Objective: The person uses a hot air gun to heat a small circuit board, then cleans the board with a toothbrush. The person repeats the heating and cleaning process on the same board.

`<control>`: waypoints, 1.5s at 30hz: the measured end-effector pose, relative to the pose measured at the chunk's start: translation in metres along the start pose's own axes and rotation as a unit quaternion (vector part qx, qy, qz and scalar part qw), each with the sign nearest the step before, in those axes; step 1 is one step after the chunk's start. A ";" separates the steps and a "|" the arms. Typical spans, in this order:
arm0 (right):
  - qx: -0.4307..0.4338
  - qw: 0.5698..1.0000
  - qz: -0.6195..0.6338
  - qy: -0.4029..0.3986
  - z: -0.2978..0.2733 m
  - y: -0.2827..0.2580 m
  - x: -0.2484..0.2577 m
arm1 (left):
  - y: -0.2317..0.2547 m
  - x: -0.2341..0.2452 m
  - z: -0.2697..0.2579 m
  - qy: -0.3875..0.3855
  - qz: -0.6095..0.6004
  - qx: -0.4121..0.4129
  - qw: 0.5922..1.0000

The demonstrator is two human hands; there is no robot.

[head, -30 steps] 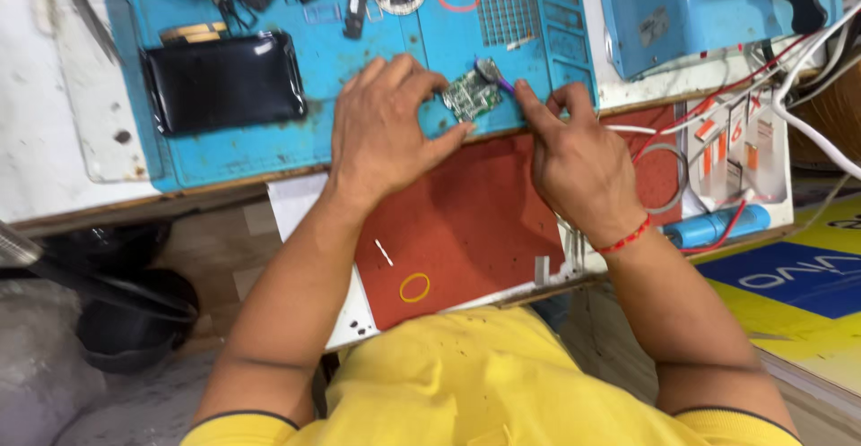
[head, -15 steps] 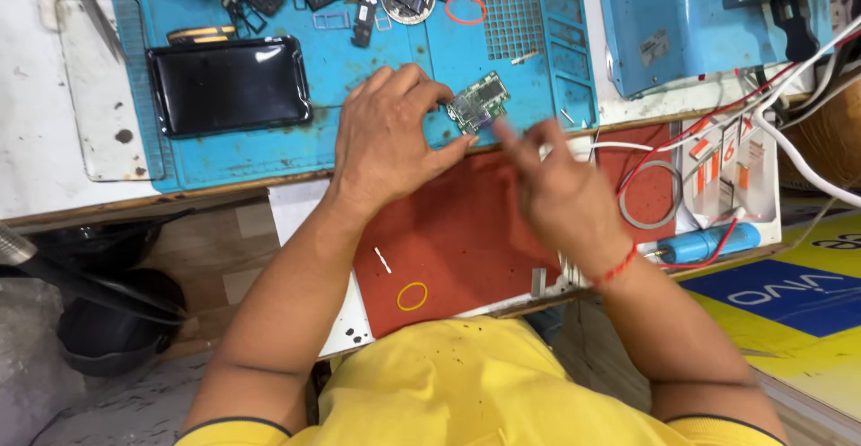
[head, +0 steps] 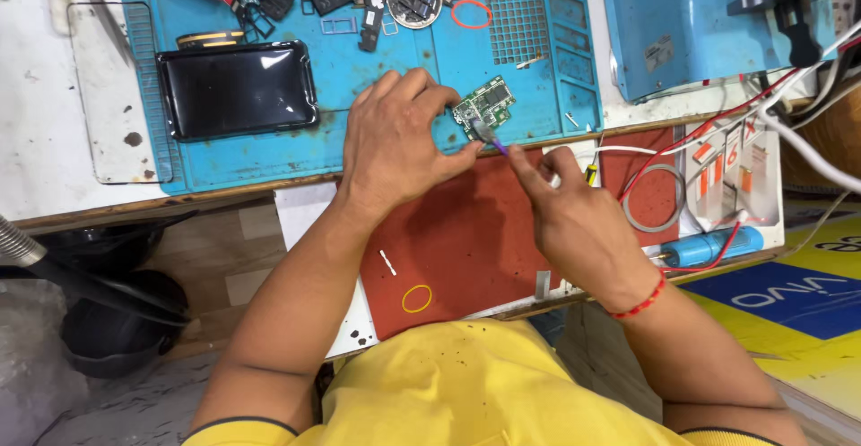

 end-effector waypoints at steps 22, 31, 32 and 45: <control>-0.034 0.998 0.051 0.018 -0.017 0.008 0.003 | -0.002 -0.013 0.006 -0.011 0.006 -0.028 1.000; -0.099 0.993 0.057 -0.017 -0.008 0.007 -0.006 | 0.000 -0.007 -0.001 -0.021 -0.011 -0.027 0.999; -0.103 0.993 0.054 -0.037 -0.010 0.004 -0.007 | -0.001 -0.004 0.002 -0.016 -0.005 -0.031 0.999; -0.015 0.998 0.054 0.005 -0.006 0.014 -0.015 | -0.003 -0.005 -0.007 0.007 -0.003 -0.037 0.999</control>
Point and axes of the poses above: each hand's wrist, its own z-axis towards the middle knuckle, its own x-axis out of the back of the hand, y = z × x, the point moved 8 cm from there along z, towards the middle knuckle, and after that the axes turned 7 degrees about x, right-handed, at the moved point
